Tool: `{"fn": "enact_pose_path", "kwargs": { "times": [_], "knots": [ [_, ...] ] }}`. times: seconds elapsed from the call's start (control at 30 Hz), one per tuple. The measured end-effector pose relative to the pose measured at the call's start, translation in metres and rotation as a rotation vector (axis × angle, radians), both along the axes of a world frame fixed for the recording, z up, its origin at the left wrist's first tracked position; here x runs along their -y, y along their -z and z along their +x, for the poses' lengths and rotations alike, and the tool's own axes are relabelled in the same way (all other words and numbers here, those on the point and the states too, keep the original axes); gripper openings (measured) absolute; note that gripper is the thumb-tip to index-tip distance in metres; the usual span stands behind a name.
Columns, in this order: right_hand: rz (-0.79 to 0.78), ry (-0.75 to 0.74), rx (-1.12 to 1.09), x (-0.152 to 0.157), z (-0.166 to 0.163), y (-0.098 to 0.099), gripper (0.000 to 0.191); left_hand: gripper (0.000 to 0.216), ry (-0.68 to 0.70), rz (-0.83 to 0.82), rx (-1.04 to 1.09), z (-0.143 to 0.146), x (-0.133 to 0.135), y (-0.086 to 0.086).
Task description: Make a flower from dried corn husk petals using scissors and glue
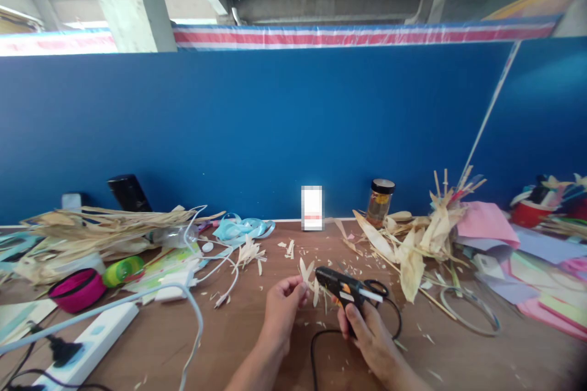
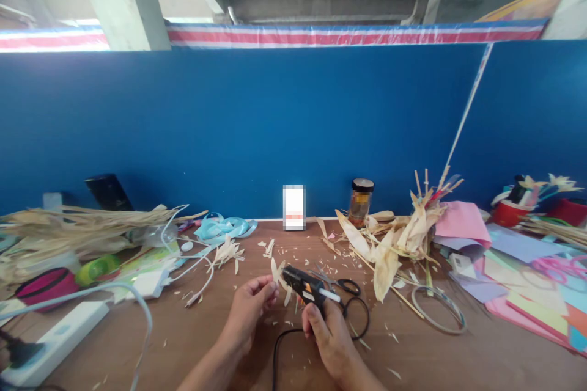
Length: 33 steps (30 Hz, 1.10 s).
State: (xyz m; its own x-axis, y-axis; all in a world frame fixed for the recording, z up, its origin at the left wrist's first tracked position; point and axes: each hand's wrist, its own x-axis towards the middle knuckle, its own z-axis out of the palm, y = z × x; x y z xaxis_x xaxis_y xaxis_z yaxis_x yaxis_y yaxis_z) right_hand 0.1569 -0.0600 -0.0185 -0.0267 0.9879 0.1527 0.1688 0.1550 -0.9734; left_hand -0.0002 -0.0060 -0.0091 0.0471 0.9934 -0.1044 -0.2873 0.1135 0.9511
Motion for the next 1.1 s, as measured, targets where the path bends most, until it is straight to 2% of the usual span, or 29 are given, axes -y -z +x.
{"fn": "enact_pose_path", "kwargs": {
  "times": [0.1, 0.2, 0.27, 0.33, 0.43, 0.53, 0.63, 0.73, 0.8, 0.9, 0.97, 1.03, 1.1],
  "knots": [
    [0.026, 0.114, 0.014, 0.002, 0.003, -0.014, 0.037, 0.022, -0.011, -0.024, 0.012, 0.0, -0.001, 0.001],
    [0.086, 0.165, 0.087, 0.008, 0.018, -0.039, 0.031, 0.027, -0.007, -0.043, 0.013, -0.003, -0.002, 0.002],
    [0.157, 0.214, 0.231, 0.014, 0.038, -0.052, 0.032, 0.028, -0.029, -0.049, 0.001, -0.005, -0.001, 0.002],
    [0.224, 0.329, 0.475, 0.024, 0.067, -0.057, 0.034, 0.029, -0.021, -0.049, 0.015, -0.005, -0.001, 0.002],
    [0.282, 0.533, 0.876, 0.042, 0.122, -0.045, 0.037, 0.031, -0.031, -0.076, 0.04, -0.005, 0.0, -0.002],
    [0.286, 0.669, 1.239, 0.057, 0.174, -0.02, 0.038, 0.031, -0.055, -0.102, 0.068, -0.004, -0.001, -0.007],
    [0.29, 0.726, 1.478, 0.063, 0.208, 0.004, 0.038, 0.029, -0.086, -0.119, 0.107, -0.006, -0.002, -0.012],
    [0.265, 0.671, 1.599, 0.067, 0.224, 0.014, 0.034, 0.028, -0.132, -0.132, 0.147, -0.009, -0.004, -0.016],
    [0.231, 0.681, 1.623, 0.068, 0.224, 0.011, 0.032, 0.027, -0.158, -0.138, 0.165, -0.011, -0.004, -0.018],
    [0.226, 0.741, 1.508, 0.063, 0.201, -0.009, 0.031, 0.026, -0.163, -0.137, 0.173, -0.011, -0.005, -0.02],
    [0.268, 0.643, 1.29, 0.054, 0.166, -0.026, 0.027, 0.025, -0.143, -0.124, 0.172, -0.01, -0.004, -0.019],
    [0.244, 0.403, 1.076, 0.041, 0.119, -0.04, 0.021, 0.026, -0.121, -0.106, 0.169, -0.009, -0.004, -0.018],
    [0.204, 0.218, 0.984, 0.024, 0.068, -0.048, 0.018, 0.027, -0.109, -0.096, 0.157, -0.008, -0.003, -0.014]
  ]
}}
